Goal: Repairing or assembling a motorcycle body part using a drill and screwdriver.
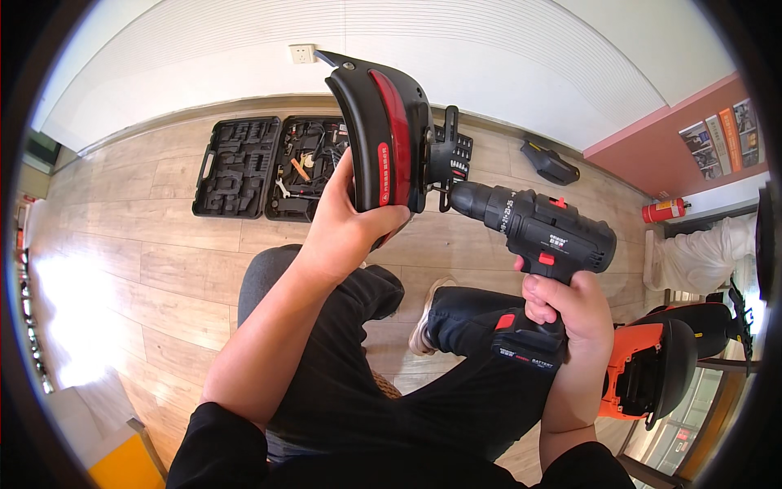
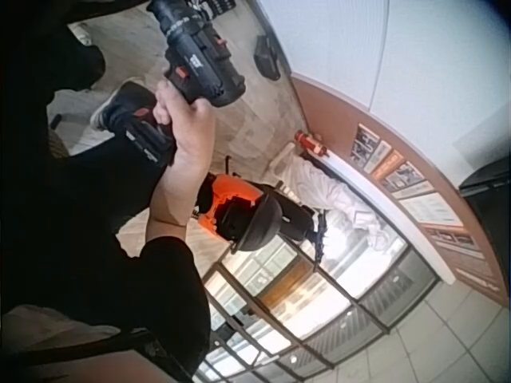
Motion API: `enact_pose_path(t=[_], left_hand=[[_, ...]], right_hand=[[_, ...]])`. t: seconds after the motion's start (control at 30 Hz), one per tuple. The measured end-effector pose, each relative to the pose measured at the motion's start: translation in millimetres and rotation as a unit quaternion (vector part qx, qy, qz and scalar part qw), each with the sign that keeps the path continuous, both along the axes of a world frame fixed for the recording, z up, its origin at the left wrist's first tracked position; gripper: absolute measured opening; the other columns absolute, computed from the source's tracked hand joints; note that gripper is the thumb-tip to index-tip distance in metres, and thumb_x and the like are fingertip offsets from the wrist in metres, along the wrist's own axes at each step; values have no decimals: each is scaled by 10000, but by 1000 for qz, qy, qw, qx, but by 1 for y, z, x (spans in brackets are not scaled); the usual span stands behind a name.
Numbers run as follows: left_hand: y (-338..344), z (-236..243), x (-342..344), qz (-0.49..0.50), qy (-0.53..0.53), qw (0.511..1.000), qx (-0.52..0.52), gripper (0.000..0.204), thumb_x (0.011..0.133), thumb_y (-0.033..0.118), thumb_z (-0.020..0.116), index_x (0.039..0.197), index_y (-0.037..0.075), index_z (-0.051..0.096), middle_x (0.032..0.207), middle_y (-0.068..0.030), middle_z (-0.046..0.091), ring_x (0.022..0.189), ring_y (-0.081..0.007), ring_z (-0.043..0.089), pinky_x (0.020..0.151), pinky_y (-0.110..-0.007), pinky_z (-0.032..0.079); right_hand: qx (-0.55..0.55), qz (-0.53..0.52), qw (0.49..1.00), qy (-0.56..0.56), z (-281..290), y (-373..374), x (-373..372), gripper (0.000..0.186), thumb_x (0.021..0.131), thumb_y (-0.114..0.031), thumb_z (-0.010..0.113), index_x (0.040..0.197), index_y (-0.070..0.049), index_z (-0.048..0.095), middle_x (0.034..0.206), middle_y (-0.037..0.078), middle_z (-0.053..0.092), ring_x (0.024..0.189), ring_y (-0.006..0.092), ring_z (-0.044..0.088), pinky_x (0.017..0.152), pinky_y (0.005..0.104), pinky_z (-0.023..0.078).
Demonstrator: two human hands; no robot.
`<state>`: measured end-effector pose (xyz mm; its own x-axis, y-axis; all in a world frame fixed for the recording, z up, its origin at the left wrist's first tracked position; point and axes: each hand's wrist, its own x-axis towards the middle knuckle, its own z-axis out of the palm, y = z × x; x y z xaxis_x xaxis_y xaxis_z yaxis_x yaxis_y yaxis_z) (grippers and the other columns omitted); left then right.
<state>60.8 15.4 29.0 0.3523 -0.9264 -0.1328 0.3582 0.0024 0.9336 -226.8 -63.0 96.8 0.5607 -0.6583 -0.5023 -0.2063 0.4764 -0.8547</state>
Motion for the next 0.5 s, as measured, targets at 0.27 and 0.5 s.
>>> enact_pose_path(t=[0.27,0.5], left_hand=[[1,-3,0,2,2,1000,3,563,785,-89,736,1316,11,581,1095,-45,699,973,-134,662,900,-296,520],[-4,2,-2,-11,52,998,26,616,768,-93,729,1344,30,550,1047,-33,673,935,-124,639,856,-280,516]], right_hand=[[3,3,1000,6,1,0,2,342,922,-21,685,1247,52,610,734,9,554,540,66,433,524,251,370],[-15,8,1000,15,3,-4,-4,407,908,-32,693,1300,37,610,733,6,543,541,68,423,523,253,372]])
